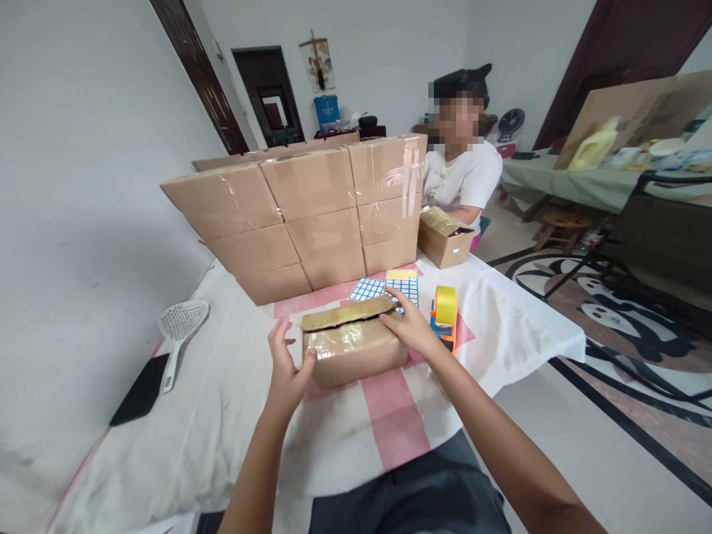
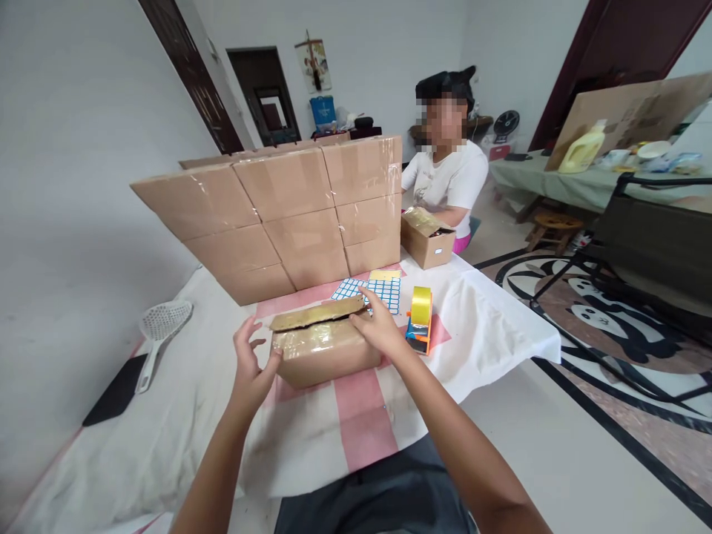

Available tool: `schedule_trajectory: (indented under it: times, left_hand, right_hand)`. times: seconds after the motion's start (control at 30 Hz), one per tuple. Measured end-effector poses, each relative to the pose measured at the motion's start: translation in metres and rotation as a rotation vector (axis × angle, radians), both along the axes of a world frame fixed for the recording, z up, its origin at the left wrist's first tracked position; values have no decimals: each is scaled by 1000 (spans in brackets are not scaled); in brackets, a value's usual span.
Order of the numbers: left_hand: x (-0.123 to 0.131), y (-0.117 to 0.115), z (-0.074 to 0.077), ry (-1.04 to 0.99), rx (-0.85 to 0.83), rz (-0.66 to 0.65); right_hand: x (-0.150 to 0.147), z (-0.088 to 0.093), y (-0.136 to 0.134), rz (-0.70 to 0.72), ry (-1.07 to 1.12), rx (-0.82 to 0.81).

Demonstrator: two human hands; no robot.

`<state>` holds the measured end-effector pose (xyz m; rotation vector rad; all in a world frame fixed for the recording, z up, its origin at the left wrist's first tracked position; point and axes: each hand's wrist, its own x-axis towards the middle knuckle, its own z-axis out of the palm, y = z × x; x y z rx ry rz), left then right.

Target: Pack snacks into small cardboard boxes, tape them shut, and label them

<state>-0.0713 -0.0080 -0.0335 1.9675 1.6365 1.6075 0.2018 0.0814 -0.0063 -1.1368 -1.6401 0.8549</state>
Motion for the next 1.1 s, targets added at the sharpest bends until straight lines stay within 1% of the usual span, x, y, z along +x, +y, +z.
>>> schedule_trajectory:
  times: [0.07,0.13,0.23,0.33,0.43,0.57,0.67,0.77,0.83,0.9,0.97,1.03,1.1]
  left_hand:
    - [4,1,14,166,-33,5]
    - [8,4,27,323,-116,-9]
    - [14,5,38,503,-273,-23]
    - [19,2,41,605,-351,-5]
    - [22,-3,41,698,-397,-14]
    - [24,-6,42,768,-420,8]
    - [24,-4,40,754,-388,0]
    - [19,-2,30,674,-282,-40]
    - [12,-2,18,572,-151,-65]
    - [1,-4,2,433,-9,-49]
    - [-16,-5,-17,294,63,3]
    - [-39,-7,-36,181,4,74]
    - [-67,-8,-52,98,-126,139]
  right_hand:
    - [0,-4,2,66,48,-8]
    - [2,-5,3,101,61,6]
    - [3,-3,1,99,49,41]
    - [4,-3,-3,97,42,52]
    - [6,-8,-9,139,56,48]
    - [9,-22,-16,262,72,110]
    - [11,-32,-17,273,87,168]
    - [13,-37,-16,282,51,227]
    - [13,-39,-16,273,-3,258]
    - [13,-42,-16,176,-62,289]
    - [11,-47,-15,7,-121,345]
    - [9,-49,-12,-141,-176,400]
    - [5,-42,-11,-237,-251,412]
